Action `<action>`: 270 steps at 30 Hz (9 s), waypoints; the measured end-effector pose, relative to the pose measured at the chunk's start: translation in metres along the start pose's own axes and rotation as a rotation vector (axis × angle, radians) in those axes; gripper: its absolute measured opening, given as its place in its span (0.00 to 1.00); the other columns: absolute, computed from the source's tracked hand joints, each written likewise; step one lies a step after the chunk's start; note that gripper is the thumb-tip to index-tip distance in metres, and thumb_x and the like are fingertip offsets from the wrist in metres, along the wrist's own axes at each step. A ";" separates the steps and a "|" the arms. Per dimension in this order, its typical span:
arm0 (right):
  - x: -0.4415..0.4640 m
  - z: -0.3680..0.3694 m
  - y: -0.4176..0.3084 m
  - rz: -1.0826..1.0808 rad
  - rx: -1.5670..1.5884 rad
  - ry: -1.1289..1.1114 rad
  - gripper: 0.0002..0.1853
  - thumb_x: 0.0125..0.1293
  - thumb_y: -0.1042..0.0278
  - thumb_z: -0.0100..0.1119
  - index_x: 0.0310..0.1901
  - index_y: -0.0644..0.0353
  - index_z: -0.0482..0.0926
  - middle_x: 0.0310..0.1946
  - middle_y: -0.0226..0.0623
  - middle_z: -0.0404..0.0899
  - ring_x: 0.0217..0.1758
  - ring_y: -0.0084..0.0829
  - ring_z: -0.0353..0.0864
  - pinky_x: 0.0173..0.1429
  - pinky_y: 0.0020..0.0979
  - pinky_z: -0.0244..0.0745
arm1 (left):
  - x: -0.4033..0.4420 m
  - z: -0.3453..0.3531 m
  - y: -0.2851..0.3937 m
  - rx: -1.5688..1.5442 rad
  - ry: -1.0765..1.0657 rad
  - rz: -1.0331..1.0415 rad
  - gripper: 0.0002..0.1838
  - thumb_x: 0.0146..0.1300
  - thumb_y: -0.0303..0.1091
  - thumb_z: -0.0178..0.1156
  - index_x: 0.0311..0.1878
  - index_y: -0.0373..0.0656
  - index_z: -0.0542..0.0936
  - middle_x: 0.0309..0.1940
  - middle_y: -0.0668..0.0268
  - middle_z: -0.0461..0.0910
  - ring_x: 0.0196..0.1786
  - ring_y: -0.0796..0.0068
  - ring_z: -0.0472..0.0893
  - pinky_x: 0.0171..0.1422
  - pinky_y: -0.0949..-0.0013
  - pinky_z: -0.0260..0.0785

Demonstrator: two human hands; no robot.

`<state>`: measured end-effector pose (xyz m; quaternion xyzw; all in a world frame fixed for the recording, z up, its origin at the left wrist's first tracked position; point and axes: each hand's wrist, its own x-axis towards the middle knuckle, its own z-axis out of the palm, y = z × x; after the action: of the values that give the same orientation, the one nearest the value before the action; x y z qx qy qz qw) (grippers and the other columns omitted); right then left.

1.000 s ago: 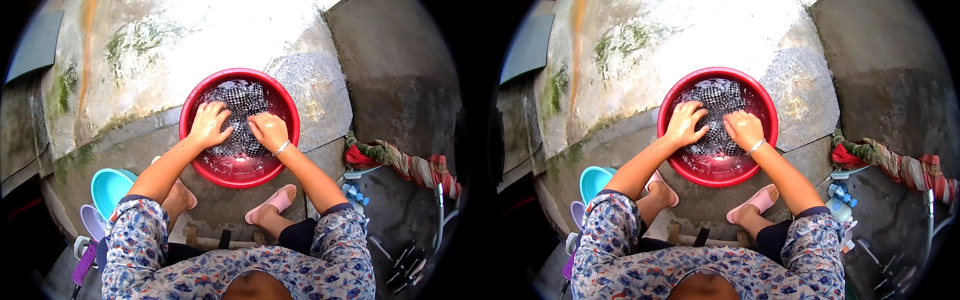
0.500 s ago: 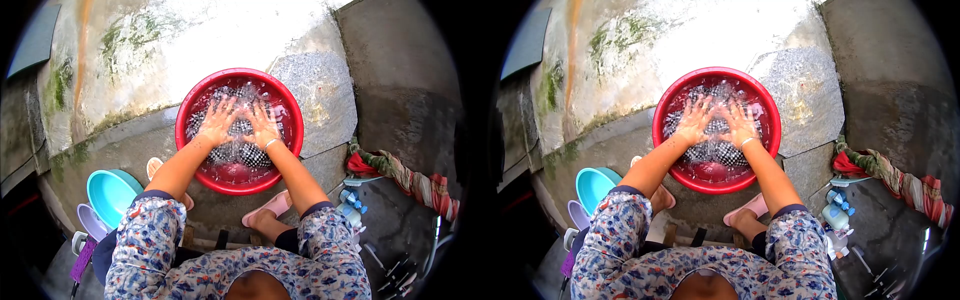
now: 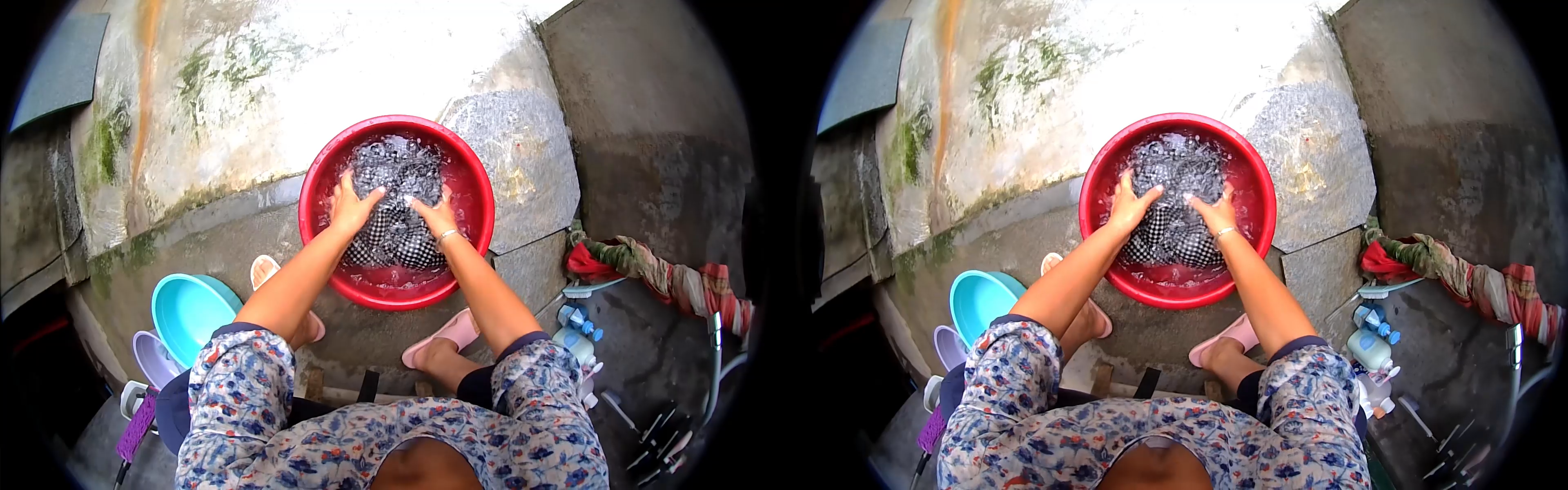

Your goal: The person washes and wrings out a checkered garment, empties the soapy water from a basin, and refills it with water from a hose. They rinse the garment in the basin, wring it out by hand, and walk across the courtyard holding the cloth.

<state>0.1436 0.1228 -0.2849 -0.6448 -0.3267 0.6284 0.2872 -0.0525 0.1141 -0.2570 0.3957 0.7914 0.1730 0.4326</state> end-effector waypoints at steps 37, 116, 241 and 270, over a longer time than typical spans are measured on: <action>-0.081 0.013 -0.027 -0.363 -1.042 0.092 0.40 0.56 0.39 0.60 0.69 0.39 0.58 0.71 0.48 0.50 0.75 0.50 0.45 0.70 0.53 0.49 | -0.053 0.009 0.007 0.195 0.070 0.130 0.41 0.52 0.63 0.61 0.67 0.58 0.64 0.71 0.51 0.51 0.74 0.48 0.47 0.68 0.34 0.48; -0.117 -0.008 -0.117 -0.930 -0.668 -0.531 0.22 0.48 0.86 0.52 0.48 0.59 0.77 0.46 0.43 0.78 0.54 0.44 0.76 0.62 0.39 0.69 | -0.041 -0.062 0.056 0.563 -0.219 1.160 0.39 0.44 0.30 0.69 0.64 0.50 0.67 0.65 0.59 0.64 0.73 0.58 0.54 0.73 0.46 0.47; -0.075 -0.007 -0.046 -0.518 -1.572 -0.205 0.60 0.40 0.40 0.72 0.73 0.42 0.46 0.75 0.34 0.41 0.77 0.48 0.38 0.72 0.61 0.43 | -0.047 -0.031 0.026 1.043 -0.250 0.868 0.56 0.43 0.68 0.63 0.74 0.65 0.48 0.76 0.62 0.40 0.76 0.51 0.42 0.71 0.30 0.31; -0.056 -0.014 -0.044 -0.096 -0.347 -0.325 0.15 0.57 0.58 0.48 0.32 0.63 0.75 0.34 0.42 0.77 0.41 0.36 0.74 0.50 0.32 0.65 | -0.035 0.000 -0.033 -0.052 0.243 -0.014 0.38 0.56 0.35 0.61 0.68 0.42 0.56 0.65 0.44 0.59 0.67 0.46 0.62 0.71 0.55 0.56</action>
<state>0.1547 0.1074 -0.2149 -0.5585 -0.5020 0.6442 0.1454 -0.0572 0.0664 -0.2582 0.3549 0.8359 0.2373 0.3449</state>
